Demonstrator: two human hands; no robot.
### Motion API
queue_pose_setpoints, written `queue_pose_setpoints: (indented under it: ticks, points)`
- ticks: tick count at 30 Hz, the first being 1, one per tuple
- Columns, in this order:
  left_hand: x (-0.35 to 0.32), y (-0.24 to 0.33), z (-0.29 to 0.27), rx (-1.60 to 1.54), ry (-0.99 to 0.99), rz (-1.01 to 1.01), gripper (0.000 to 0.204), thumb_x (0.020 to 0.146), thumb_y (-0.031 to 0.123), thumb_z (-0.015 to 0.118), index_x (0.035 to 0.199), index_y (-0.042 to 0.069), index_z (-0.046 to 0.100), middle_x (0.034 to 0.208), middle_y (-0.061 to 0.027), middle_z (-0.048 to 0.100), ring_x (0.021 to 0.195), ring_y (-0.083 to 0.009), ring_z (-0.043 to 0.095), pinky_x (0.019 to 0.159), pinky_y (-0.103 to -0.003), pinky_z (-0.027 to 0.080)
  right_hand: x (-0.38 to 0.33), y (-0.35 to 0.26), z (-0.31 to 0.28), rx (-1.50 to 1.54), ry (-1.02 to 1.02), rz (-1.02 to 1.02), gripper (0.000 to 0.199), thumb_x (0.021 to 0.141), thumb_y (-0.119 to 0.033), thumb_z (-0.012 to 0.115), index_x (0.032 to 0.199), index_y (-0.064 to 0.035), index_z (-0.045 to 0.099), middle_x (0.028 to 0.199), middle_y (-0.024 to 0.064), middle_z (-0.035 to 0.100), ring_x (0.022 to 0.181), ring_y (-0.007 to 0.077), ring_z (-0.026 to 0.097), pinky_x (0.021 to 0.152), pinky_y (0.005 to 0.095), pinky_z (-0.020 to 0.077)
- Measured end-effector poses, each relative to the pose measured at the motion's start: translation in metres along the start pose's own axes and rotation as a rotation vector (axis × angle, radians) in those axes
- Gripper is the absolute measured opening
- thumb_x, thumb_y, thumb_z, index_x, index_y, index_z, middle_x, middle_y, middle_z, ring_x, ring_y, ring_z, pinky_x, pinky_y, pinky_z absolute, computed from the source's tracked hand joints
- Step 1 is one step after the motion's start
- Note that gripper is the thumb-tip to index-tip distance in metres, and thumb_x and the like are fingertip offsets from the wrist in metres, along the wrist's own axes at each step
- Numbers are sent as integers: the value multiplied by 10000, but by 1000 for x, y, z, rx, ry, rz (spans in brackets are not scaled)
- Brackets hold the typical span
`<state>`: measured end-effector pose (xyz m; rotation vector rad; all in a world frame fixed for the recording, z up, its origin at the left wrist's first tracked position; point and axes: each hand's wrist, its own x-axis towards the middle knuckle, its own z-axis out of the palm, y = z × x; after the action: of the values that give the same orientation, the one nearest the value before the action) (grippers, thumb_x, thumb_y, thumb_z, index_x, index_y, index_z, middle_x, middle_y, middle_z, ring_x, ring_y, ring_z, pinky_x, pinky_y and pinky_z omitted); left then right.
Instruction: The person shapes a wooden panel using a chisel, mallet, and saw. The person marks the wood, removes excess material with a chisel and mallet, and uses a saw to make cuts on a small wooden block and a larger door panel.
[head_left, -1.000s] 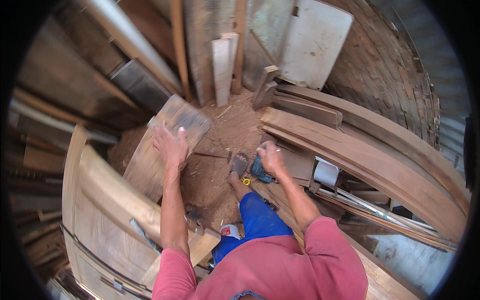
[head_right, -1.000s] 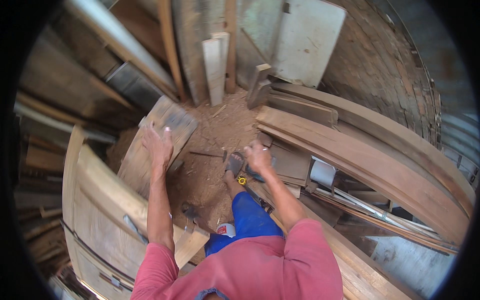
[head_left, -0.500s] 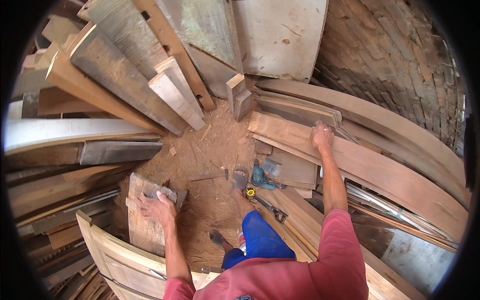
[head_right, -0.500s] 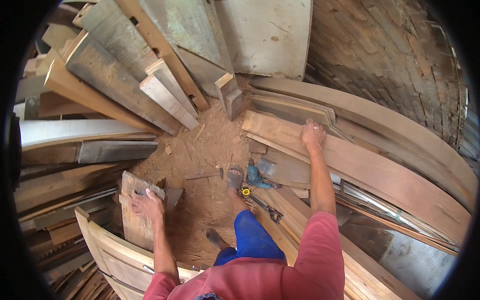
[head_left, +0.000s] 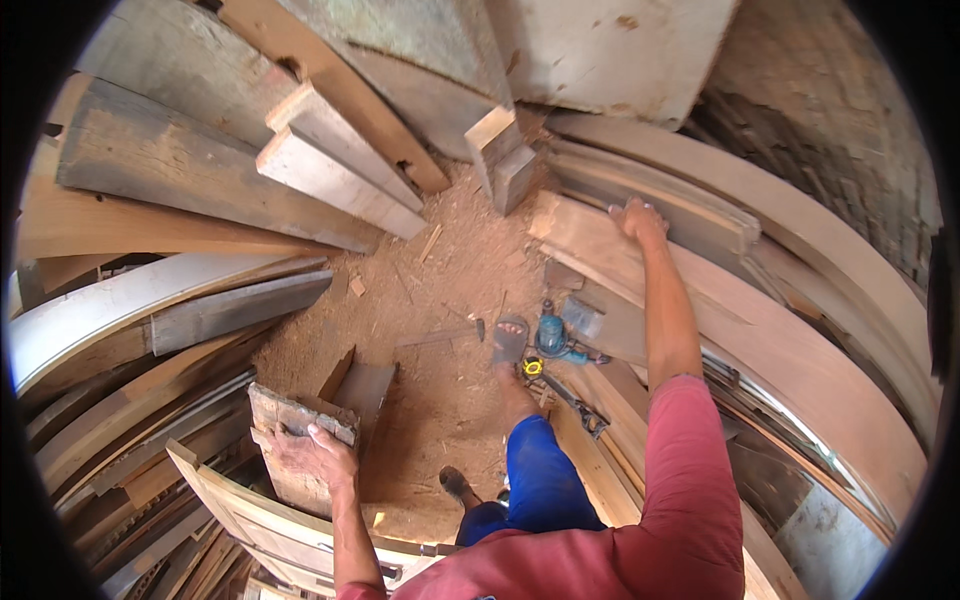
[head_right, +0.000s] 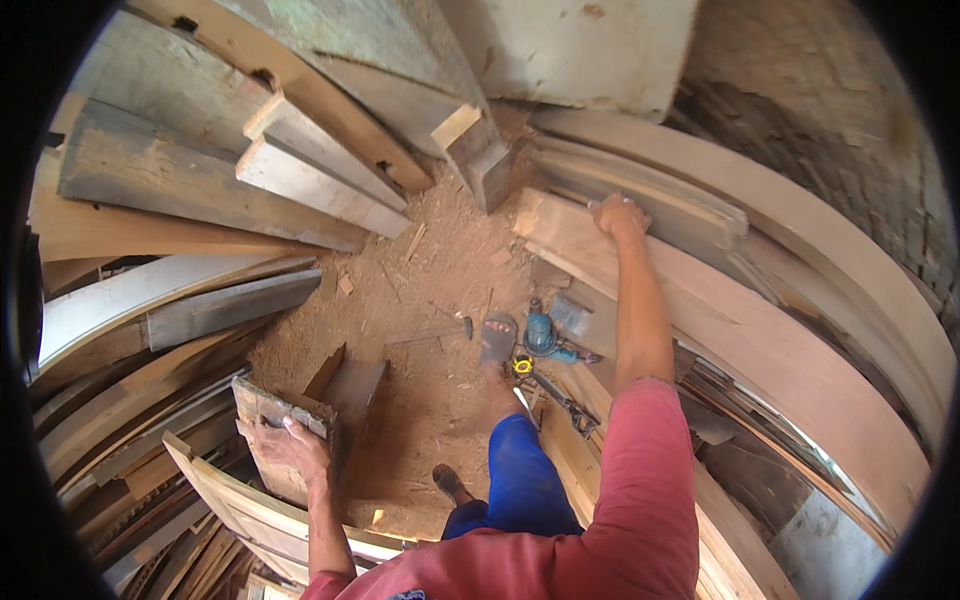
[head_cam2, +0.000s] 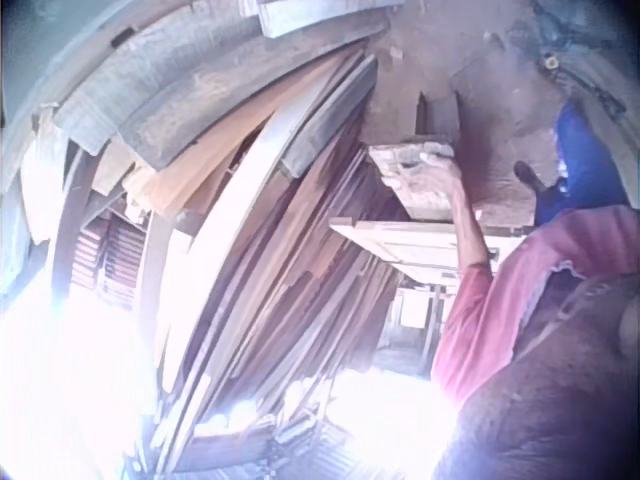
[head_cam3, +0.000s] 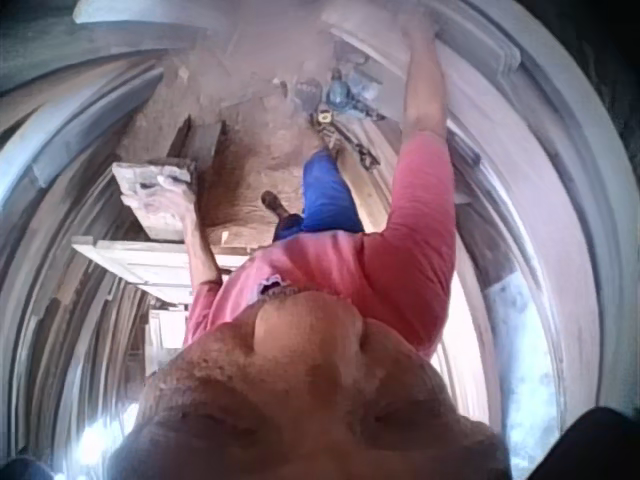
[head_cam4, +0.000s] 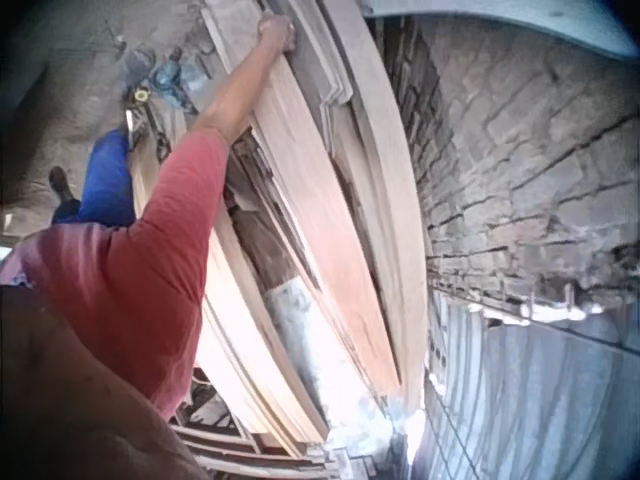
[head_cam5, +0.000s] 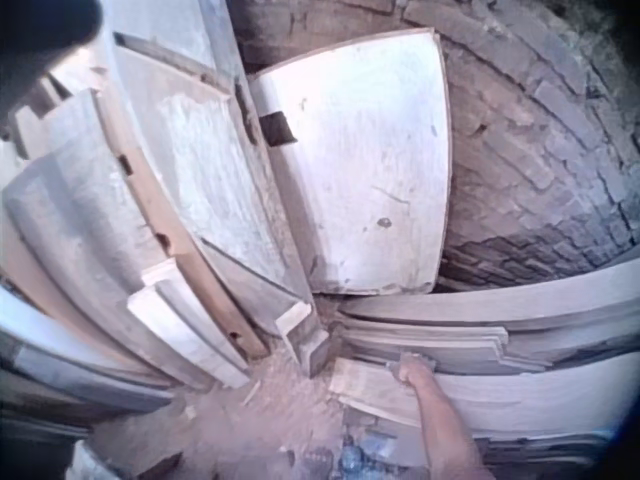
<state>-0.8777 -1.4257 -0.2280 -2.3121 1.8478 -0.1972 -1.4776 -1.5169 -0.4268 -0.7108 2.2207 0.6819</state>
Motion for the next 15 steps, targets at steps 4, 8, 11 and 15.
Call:
queue_pose_setpoints:
  ticks: [4,8,11,15]
  points:
    - [7,8,-10,-49,-13,18,804,992,560,274,1470,-86,233,1449,-308,356,1332,-446,330,1094,-533,231,90,-19,59,-101,-238,-95,810,919,-707,429,1408,-67,513,1487,215,432,1381,397,405,1139,505,324]
    - [13,21,-15,-27,-98,5,793,1000,556,270,1465,-87,257,1464,-313,334,1340,-429,333,1110,-526,225,163,-14,114,-142,-299,-230,861,881,-761,425,1375,-66,550,1483,189,452,1388,390,405,1137,509,319]
    - [8,21,-14,-129,-42,-21,783,998,524,291,1470,-98,249,1508,-327,274,1367,-433,307,1131,-540,199,154,-43,95,-93,-344,-264,898,851,-810,413,1327,-71,600,1446,194,497,1391,367,409,1149,449,310]
    - [8,9,-9,-138,-139,-17,779,993,530,282,1463,-85,195,1491,-324,233,1367,-427,246,1117,-562,155,162,-26,101,98,-347,-230,945,852,-813,407,1333,-20,585,1448,237,479,1387,379,411,1149,453,292]
